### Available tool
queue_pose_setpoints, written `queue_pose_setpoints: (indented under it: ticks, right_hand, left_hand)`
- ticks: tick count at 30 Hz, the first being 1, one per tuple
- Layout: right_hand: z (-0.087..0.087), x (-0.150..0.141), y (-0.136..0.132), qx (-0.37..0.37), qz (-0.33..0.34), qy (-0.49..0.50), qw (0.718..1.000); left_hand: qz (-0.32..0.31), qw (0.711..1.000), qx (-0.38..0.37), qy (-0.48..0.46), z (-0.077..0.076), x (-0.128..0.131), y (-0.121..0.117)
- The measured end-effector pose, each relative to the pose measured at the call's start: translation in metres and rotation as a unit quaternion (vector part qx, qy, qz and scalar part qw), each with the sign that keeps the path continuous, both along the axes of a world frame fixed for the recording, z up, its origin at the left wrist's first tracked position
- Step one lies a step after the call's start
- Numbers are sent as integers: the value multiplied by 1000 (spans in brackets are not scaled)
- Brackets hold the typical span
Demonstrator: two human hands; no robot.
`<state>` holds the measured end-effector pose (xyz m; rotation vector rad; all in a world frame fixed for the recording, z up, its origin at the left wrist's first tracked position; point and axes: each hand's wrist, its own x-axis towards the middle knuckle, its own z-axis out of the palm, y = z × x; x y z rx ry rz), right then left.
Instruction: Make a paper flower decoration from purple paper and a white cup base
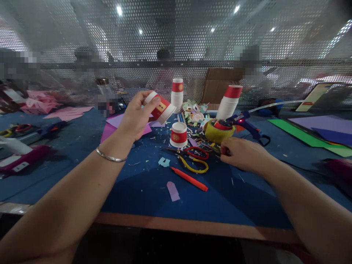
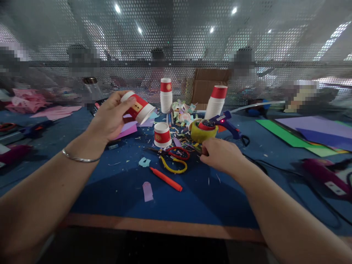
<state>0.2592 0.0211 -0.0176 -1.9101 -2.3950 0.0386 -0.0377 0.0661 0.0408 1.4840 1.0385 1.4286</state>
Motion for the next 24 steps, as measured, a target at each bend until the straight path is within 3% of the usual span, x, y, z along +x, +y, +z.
queue_pose_setpoints:
  ticks: [3, 6, 11, 16, 18, 21, 24]
  right_hand:
    - [0, -2, 0, 10, -14, 2, 1000]
    - [-1, -1, 3, 25, -17, 22, 999]
    - [-5, 4, 14, 41, -16, 99, 994]
    - [2, -2, 16, 71, 1, 200, 977]
    - [9, -10, 13, 74, 12, 261, 962]
    - [22, -27, 9, 45, 49, 405, 912]
    - [28, -45, 7, 12, 88, 431, 898]
  left_hand:
    - [-38, 994, -75, -64, -3, 24, -23]
    - [-89, 986, -125, -59, -19, 42, -44]
    - [-92, 994, -58, 16, -39, 47, -57]
    - [-126, 987, -96, 20, -40, 37, -53]
    - [-149, 982, -113, 19, -38, 35, -53]
    - [-163, 978, -126, -20, -36, 34, -56]
    - [-189, 968, -144, -80, -34, 35, -58]
